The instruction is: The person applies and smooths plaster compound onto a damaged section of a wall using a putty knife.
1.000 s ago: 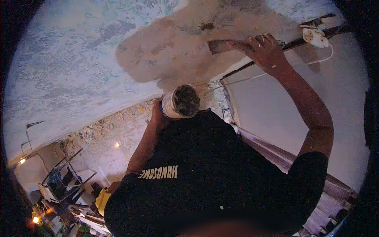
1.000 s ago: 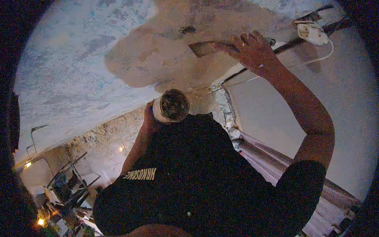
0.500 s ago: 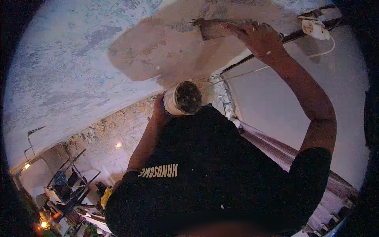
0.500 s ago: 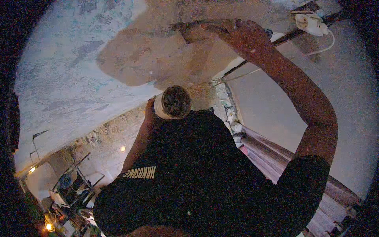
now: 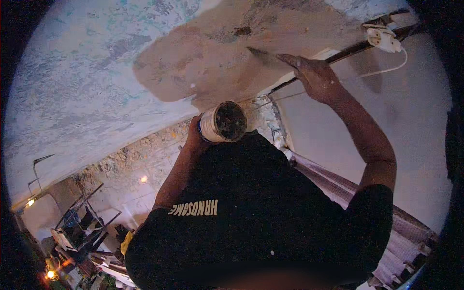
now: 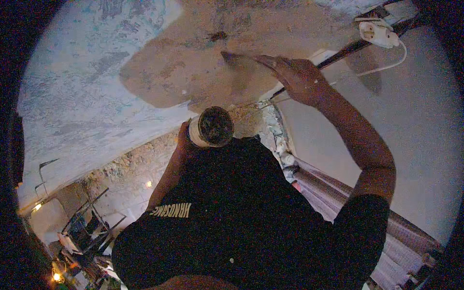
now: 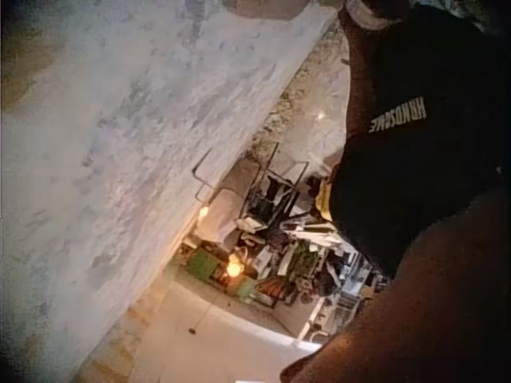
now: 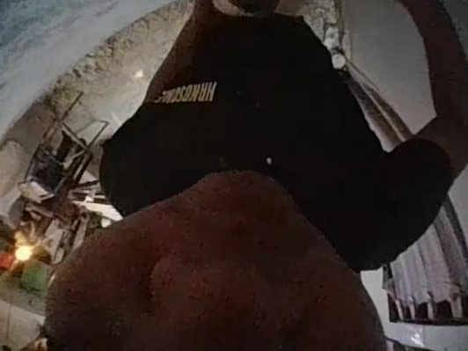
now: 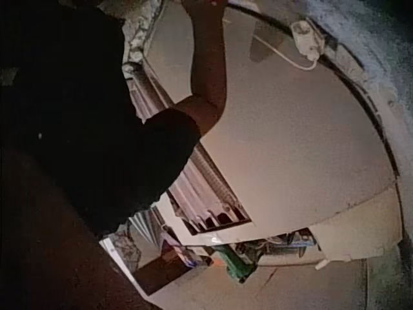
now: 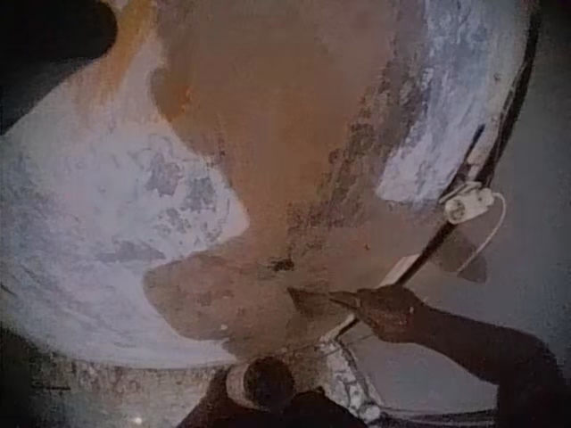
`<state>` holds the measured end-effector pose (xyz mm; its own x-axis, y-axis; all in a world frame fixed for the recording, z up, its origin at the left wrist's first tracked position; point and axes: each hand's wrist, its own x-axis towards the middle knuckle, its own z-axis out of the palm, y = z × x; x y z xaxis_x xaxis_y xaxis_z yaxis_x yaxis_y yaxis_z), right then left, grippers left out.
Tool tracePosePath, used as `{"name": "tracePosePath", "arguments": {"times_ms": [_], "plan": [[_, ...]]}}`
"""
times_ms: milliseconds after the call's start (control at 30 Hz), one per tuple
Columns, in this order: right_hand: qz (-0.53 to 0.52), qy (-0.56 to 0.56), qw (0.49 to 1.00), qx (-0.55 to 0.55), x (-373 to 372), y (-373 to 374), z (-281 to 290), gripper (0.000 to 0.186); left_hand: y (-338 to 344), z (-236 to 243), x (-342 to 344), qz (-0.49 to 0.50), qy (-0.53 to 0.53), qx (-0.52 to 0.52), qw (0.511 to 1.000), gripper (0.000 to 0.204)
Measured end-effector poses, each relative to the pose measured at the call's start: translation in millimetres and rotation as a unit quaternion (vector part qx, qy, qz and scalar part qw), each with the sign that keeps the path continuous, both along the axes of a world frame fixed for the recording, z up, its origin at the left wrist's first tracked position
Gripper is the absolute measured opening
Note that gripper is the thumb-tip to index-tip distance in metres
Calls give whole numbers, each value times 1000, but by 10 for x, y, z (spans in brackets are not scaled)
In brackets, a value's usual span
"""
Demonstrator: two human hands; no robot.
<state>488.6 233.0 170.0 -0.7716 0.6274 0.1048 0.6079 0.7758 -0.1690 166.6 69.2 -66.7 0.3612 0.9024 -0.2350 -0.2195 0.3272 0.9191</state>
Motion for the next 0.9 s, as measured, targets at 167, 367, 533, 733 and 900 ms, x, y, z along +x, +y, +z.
{"name": "tracePosePath", "arguments": {"times_ms": [167,367,533,733,900], "plan": [[-205,228,919,-249,-397,-97,-240,30,107,737,136,148,-284,-337,885,38],[-296,541,743,-261,-1162,-161,-1062,30,59,449,18,36,-67,-60,995,55],[-283,596,730,-180,-1456,31,-1383,31,15,233,-113,97,-215,-221,946,42],[-343,629,660,-227,-1627,100,-1477,36,-6,69,-422,59,-239,-192,950,41],[-369,635,582,-349,-1682,25,-1411,37,36,86,-511,47,-33,-28,998,43]]}}
